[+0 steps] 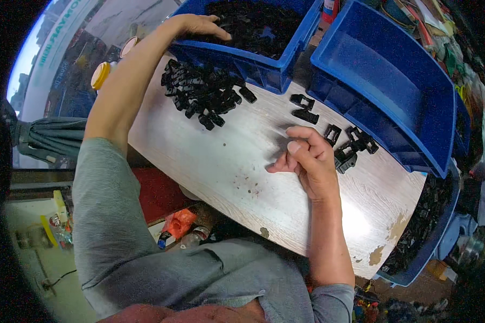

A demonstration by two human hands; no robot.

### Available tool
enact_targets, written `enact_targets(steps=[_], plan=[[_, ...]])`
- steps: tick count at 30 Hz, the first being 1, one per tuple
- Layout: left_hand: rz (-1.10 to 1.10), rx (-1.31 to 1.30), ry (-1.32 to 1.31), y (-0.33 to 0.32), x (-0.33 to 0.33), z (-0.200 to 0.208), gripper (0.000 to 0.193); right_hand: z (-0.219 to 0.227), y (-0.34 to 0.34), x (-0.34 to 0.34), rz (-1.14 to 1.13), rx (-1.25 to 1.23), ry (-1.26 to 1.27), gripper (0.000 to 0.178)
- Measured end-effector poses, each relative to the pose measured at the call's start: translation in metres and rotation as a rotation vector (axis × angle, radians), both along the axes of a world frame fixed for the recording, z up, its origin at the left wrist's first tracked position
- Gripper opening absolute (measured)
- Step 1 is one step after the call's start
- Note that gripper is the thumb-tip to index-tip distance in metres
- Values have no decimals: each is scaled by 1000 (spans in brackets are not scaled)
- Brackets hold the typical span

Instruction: Assembling small black plastic components at a workbench.

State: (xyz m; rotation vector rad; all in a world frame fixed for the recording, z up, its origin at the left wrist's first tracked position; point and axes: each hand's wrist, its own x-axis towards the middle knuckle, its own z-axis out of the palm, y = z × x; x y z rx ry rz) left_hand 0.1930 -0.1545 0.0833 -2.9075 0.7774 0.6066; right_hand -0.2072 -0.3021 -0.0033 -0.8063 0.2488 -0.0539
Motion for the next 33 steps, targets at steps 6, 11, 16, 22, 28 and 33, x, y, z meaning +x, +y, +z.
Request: enact_targets(steps=[6,11,16,22,28,33], plan=[[-92,-43,36,0,39,-46,99,2,3,1,16,5,-29,28],[-187,-45,-150,-9,27,-39,84,-2,0,1,19,1,-39,28],[-194,-95,-111,-14,-2,-19,66,2,1,1,8,-11,-21,28],[-243,-132,-130,-7,6,-19,58,2,2,1,16,0,-26,28],[-320,-300,-57,-8,4,-10,52,1,1,1,14,-13,-40,27],[-281,-486,-241,-1,24,-19,46,4,4,1,34,-1,-36,27]])
